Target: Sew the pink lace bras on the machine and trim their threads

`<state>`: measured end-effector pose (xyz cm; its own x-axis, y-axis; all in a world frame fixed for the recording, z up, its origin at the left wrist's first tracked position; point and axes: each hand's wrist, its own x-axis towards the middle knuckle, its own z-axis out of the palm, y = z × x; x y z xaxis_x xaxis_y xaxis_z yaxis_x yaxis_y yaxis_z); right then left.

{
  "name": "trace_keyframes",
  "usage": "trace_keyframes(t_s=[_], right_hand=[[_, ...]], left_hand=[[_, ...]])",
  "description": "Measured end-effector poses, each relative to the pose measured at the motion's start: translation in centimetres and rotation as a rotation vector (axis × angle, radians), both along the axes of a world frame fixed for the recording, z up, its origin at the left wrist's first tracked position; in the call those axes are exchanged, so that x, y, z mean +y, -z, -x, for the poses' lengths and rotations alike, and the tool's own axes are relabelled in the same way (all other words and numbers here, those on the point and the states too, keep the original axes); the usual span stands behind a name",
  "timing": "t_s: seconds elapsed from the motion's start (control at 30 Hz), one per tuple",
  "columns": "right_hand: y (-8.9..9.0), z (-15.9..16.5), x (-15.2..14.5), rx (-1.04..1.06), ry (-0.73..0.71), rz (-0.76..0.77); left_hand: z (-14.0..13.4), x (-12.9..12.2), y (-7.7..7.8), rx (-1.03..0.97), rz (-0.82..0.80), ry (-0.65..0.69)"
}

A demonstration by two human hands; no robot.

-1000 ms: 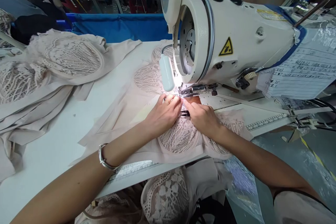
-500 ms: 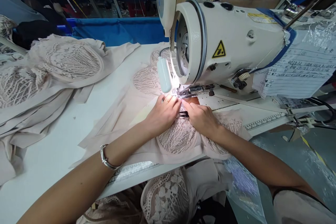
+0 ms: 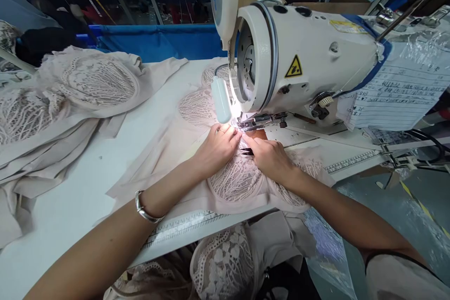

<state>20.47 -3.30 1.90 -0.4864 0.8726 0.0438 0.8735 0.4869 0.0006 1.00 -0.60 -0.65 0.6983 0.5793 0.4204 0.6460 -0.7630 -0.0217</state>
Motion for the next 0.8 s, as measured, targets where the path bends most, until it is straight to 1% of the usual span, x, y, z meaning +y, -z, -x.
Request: trace_keyframes(t_s=[0.13, 0.3, 0.37, 0.5, 0.7, 0.8], right_hand=[[-0.24, 0.15, -0.09, -0.013, 0.025, 0.029], [-0.54, 0.44, -0.03, -0.055, 0.061, 0.068], [-0.63, 0.52, 0.04, -0.061, 0.069, 0.079], [-0.62, 0.52, 0.09, -0.061, 0.073, 0.095], [-0.37, 0.42, 0.12, -0.027, 0.054, 0.069], [-0.41, 0.43, 0.23, -0.021, 0.048, 0.062]], left_hand=[[0.44, 0.13, 0.15, -0.027, -0.008, 0.039], [0.87, 0.07, 0.29, -0.083, 0.058, 0.050], [0.78, 0.06, 0.24, -0.083, 0.066, 0.039], [0.47, 0.08, 0.01, -0.086, 0.048, -0.027], [0.83, 0.24, -0.25, -0.058, -0.028, 0.056], [0.96, 0.38, -0.19, -0.071, -0.001, 0.050]])
